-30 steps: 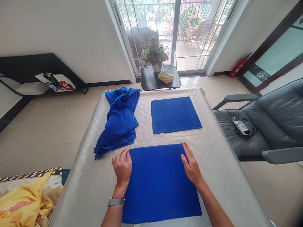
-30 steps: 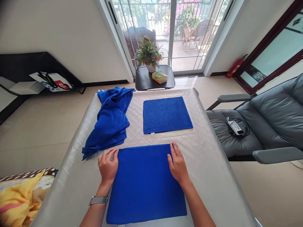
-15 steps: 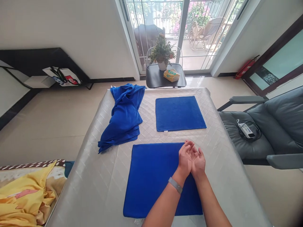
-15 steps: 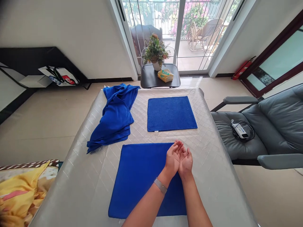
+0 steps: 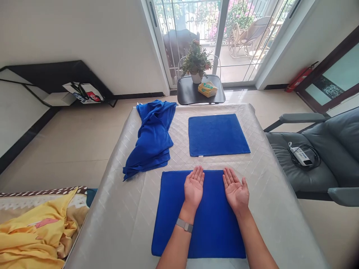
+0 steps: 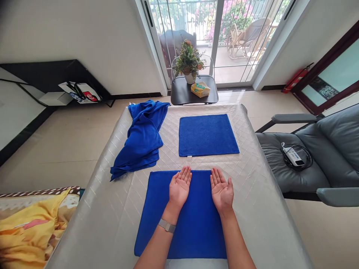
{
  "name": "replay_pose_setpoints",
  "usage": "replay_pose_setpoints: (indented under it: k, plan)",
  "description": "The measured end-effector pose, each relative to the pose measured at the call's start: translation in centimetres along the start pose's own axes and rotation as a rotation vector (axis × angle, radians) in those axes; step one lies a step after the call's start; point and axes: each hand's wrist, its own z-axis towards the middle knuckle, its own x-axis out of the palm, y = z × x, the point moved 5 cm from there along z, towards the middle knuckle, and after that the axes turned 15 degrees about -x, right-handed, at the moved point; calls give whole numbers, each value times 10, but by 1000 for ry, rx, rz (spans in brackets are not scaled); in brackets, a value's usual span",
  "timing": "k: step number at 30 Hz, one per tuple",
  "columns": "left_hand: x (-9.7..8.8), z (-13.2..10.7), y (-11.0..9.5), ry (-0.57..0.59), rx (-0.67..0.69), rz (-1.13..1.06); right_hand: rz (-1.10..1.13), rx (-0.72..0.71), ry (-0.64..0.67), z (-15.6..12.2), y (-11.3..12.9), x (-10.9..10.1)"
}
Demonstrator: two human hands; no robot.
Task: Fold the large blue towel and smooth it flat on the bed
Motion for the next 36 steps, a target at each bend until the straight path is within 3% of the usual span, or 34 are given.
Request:
replay_pose_setpoints:
  k: [10, 14, 18, 20, 22, 25, 28, 30, 33, 36]
  plan:
    - [-56, -39, -110, -137, 299, 70, 17, 10, -43, -2, 1, 2]
    - [-61, -49, -129, -150, 380, -2, 78, 38, -110, -2, 2, 6]
    - [-66, -64, -127, -205, 444, -134, 128, 44, -176, -13, 6, 10]
    - [-65, -72, -115, -190, 463, -157, 151, 61, -181, -25, 8, 12]
    - [-57, -76, -89, -144, 426, -175, 178, 90, -177, -37, 8, 14]
    - [-31, -66, -26, -51, 198, -222, 210, 97, -186, -43, 7, 15]
    - [8, -42, 45, 71, -87, -246, 225, 80, -192, -34, 4, 14]
    - [29, -24, 77, 122, -199, -260, 216, 89, -201, -25, -1, 11]
    - [41, 2, 97, 114, -250, -290, 204, 83, -201, -17, -6, 6]
    - [38, 14, 95, 119, -263, -314, 221, 58, -169, -16, -7, 4]
